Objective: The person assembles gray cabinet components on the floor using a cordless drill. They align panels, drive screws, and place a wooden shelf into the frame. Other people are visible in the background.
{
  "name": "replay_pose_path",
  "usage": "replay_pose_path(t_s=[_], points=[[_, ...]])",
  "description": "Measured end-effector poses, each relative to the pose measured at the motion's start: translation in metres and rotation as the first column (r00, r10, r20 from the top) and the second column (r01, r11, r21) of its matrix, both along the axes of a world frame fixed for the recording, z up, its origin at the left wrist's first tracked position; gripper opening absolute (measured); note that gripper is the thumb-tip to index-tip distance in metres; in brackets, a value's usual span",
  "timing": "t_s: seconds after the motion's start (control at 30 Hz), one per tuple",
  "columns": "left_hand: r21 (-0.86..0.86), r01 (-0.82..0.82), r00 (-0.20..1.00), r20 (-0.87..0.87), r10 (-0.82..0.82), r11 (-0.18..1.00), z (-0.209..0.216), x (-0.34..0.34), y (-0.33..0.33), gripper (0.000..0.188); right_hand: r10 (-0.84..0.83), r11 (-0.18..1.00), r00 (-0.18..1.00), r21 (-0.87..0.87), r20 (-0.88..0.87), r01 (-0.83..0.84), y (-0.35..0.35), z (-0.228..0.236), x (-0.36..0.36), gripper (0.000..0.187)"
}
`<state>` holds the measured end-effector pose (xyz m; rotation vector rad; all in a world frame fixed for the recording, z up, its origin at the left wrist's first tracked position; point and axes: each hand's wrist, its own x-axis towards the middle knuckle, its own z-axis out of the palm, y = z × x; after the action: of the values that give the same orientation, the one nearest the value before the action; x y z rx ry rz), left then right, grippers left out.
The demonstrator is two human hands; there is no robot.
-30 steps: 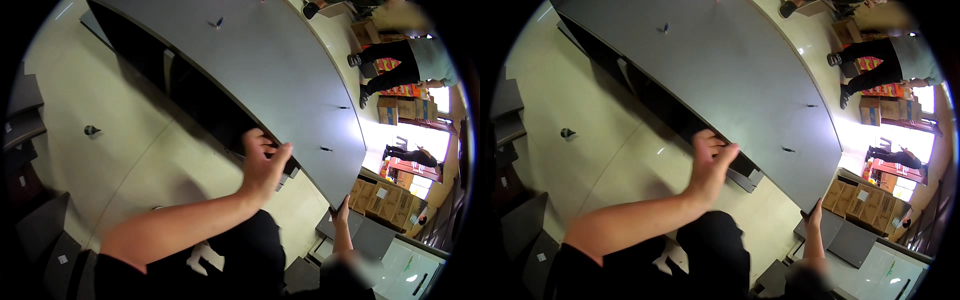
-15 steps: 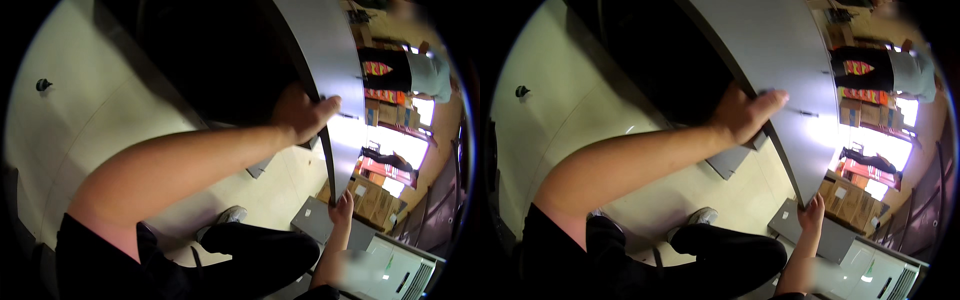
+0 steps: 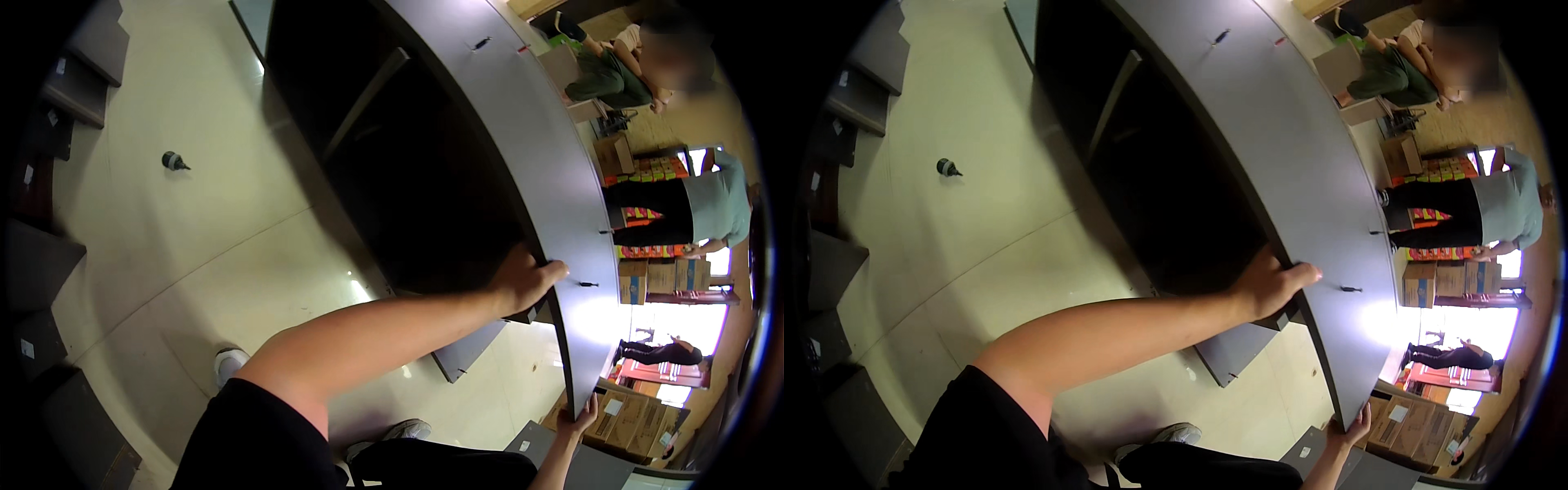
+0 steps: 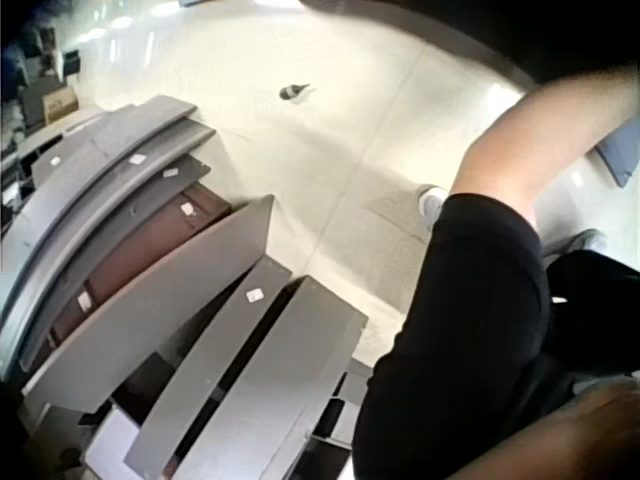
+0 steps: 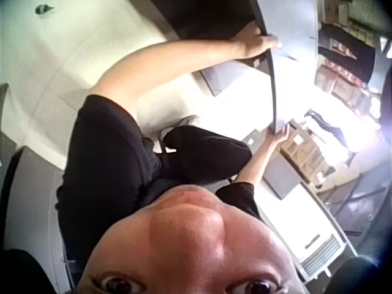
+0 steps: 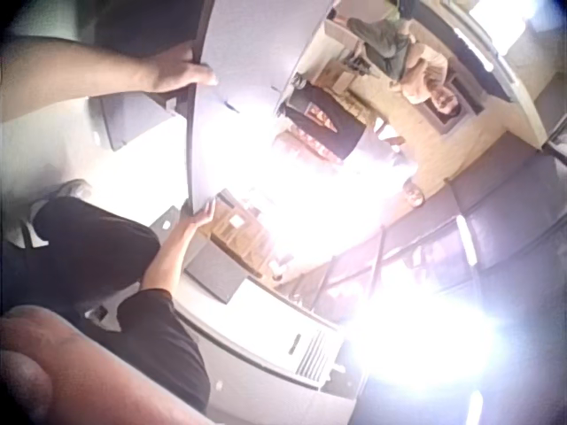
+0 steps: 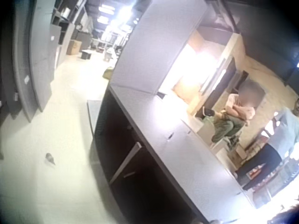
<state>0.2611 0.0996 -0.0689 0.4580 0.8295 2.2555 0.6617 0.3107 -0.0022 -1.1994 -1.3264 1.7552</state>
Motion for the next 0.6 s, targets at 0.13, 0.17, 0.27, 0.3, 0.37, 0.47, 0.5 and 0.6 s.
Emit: replay_pose_path(t_s=[0.13,0.17,0.27,0.3,0.37,0.47,0.5,0.6], points=[[-0.053,0.026,0.997,-0.073,-0.030,0.998,0.024,0.001,-0.004,0.031,-0.007,0.990,0.984,0.134,-0.178,0.031,0.009,0.015,0.026,0.025],[-0.054,0.056,0.996,-0.072,-0.060,0.997,0.028,-0.001,-0.006,0.030,0.007,0.987,0.979,0.159,-0.204,0.026,0.007,0.016,0.029,0.026],[0.001,0.040,0.997,-0.063,-0.040,0.999,0.038,-0.004,-0.016,0.028,0.054,0.973,0.959,0.229,-0.280,0.012,-0.002,0.022,0.031,0.028],[0.028,0.017,0.998,-0.058,-0.016,0.999,0.040,-0.004,-0.020,0.028,0.063,0.967,0.951,0.255,-0.301,0.016,-0.012,0.025,0.025,0.028],[0.012,0.035,0.999,-0.037,-0.035,0.999,0.045,-0.005,-0.027,0.027,0.124,0.958,0.935,0.287,-0.332,-0.025,-0.008,0.027,0.035,0.024],[0.033,0.049,0.999,0.008,-0.049,0.998,0.049,-0.006,-0.029,0.026,0.192,0.940,0.923,0.333,-0.334,-0.075,-0.007,0.028,0.044,0.021],[0.034,0.032,0.999,0.028,-0.033,0.999,0.049,-0.004,-0.028,0.027,0.214,0.934,0.919,0.345,-0.331,-0.093,-0.007,0.026,0.039,0.021],[0.037,-0.047,0.999,0.015,0.047,0.998,0.046,-0.002,-0.024,0.029,-0.070,0.914,0.982,0.382,-0.176,0.134,-0.013,0.026,0.029,0.022]])
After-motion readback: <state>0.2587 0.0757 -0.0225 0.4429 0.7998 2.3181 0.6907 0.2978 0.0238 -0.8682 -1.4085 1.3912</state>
